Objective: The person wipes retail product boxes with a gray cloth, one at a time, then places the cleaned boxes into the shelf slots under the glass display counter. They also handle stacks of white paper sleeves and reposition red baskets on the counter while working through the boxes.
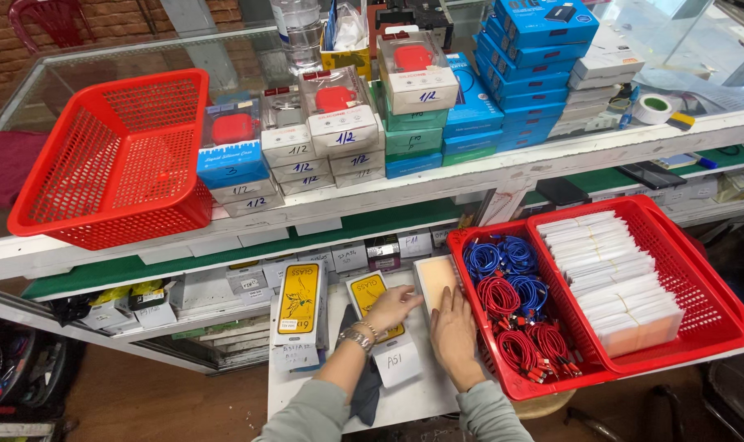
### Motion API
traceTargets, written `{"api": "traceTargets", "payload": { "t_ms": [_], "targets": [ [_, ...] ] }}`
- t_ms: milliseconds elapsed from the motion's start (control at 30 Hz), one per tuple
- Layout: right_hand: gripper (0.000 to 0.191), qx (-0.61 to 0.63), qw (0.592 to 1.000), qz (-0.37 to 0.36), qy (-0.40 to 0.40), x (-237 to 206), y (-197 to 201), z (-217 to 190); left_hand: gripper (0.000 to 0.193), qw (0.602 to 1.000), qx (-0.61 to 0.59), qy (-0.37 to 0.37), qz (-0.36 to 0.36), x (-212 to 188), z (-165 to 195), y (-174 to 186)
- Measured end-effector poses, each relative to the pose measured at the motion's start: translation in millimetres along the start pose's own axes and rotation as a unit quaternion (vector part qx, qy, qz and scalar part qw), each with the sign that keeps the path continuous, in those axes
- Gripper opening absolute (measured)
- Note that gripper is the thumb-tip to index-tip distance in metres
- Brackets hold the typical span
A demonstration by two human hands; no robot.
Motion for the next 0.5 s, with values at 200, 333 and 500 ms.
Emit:
{"api": "traceTargets", "payload": {
  "t_ms": [200, 333, 500],
  "targets": [
    [0.064, 0.034, 0.996, 0.082, 0.031, -0.7, 1.4, 9.5, 0.053, 0.969, -0.155, 0.125, 0.149, 16.0, -21.0, -24.5],
    [0.077, 0.053, 0.997, 0.002, -0.049, 5.7, -13.8, 21.4, 0.064, 0.978, -0.024, 0.109, 0.177, 14.5, -15.8, -23.2],
    [0.080, 0.127, 0.988, -0.037, -0.078, 11.6, -10.9, 16.6, 0.071, 0.975, -0.024, 0.091, 0.200, 21.0, -20.2, -19.5]
  ]
}}
Point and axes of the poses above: each hand's wrist, its own x-axis towards the middle knuckle, its own y-axis out of the back of the hand, z = x × y, the point moved 8 cm from there along x, towards the middle knuckle, and after that the axes turned 6 degrees about -z, right-handed, at the moved point
